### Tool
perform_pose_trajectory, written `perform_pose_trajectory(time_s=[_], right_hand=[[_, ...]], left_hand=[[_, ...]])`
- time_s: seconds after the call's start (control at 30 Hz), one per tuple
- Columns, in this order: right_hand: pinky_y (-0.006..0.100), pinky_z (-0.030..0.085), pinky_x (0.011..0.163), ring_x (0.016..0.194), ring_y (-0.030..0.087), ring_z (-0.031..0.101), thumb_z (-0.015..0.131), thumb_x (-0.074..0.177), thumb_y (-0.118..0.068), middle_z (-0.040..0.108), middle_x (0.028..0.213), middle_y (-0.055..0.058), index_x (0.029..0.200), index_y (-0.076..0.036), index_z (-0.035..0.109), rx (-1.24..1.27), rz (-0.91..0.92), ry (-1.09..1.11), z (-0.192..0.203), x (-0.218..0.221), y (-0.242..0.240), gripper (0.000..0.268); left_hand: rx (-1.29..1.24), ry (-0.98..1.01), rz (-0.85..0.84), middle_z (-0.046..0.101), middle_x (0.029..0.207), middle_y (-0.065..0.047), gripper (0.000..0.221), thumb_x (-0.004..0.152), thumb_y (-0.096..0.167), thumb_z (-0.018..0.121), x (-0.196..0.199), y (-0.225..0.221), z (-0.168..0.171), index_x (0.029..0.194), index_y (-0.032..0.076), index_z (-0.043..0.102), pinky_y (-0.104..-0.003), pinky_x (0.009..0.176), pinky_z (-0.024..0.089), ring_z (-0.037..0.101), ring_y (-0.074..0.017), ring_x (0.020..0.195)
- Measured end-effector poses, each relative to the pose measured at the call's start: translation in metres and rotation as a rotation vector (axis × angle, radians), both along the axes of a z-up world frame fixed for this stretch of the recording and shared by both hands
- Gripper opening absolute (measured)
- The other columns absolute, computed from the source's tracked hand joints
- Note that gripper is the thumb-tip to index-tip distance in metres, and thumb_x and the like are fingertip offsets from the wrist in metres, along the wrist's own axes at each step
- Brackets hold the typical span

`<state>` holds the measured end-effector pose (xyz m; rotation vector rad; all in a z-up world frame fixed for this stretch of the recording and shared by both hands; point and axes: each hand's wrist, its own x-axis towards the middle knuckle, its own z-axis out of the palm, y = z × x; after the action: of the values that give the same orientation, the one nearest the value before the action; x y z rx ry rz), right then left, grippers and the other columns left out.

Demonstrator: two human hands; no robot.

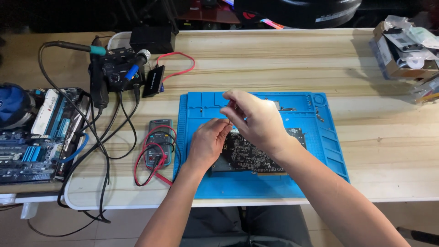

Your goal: Using a precision screwdriver to remove multiple screws from the backplate of a graphics card on an anti-static mat.

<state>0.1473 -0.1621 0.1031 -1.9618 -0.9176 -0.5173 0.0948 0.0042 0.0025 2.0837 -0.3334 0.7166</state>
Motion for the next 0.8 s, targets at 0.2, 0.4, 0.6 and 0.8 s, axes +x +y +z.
perform_pose_trajectory(time_s=[0.2,0.4,0.6,0.8], right_hand=[[0.037,0.065,0.070,0.074,0.025,0.079,0.079,0.106,-0.013,0.080,0.089,0.006,0.132,-0.011,0.074,-0.021,0.048,0.003,0.018,-0.014,-0.028,0.027],[0.039,0.065,0.069,0.075,0.027,0.080,0.078,0.104,-0.013,0.080,0.089,0.008,0.135,-0.010,0.072,-0.122,0.066,0.065,0.020,-0.026,-0.052,0.032],[0.038,0.065,0.072,0.077,0.026,0.080,0.077,0.105,-0.012,0.080,0.090,0.007,0.137,-0.010,0.072,-0.091,0.066,0.085,0.011,-0.026,-0.053,0.033],[0.038,0.065,0.071,0.076,0.026,0.080,0.078,0.105,-0.013,0.079,0.090,0.008,0.136,-0.011,0.072,-0.078,0.057,0.101,0.008,-0.023,-0.053,0.032]], left_hand=[[0.067,-0.029,-0.018,0.074,0.090,0.015,0.005,0.104,0.029,0.083,0.000,-0.009,-0.002,0.108,0.031,0.081,-0.035,0.090,0.061,0.078,-0.0163,0.090],[0.052,0.058,-0.181,0.059,0.071,0.004,0.018,0.108,0.016,0.078,-0.014,-0.027,0.023,0.091,0.015,0.070,-0.043,0.079,0.058,0.069,-0.0286,0.075],[0.030,0.046,-0.212,0.051,0.065,-0.004,0.031,0.110,0.009,0.075,-0.022,-0.028,0.042,0.083,0.006,0.059,-0.044,0.071,0.053,0.061,-0.0329,0.068],[0.061,0.126,-0.214,0.049,0.064,-0.005,0.037,0.111,0.007,0.073,-0.022,-0.028,0.050,0.079,0.007,0.055,-0.042,0.071,0.053,0.060,-0.0281,0.071]])
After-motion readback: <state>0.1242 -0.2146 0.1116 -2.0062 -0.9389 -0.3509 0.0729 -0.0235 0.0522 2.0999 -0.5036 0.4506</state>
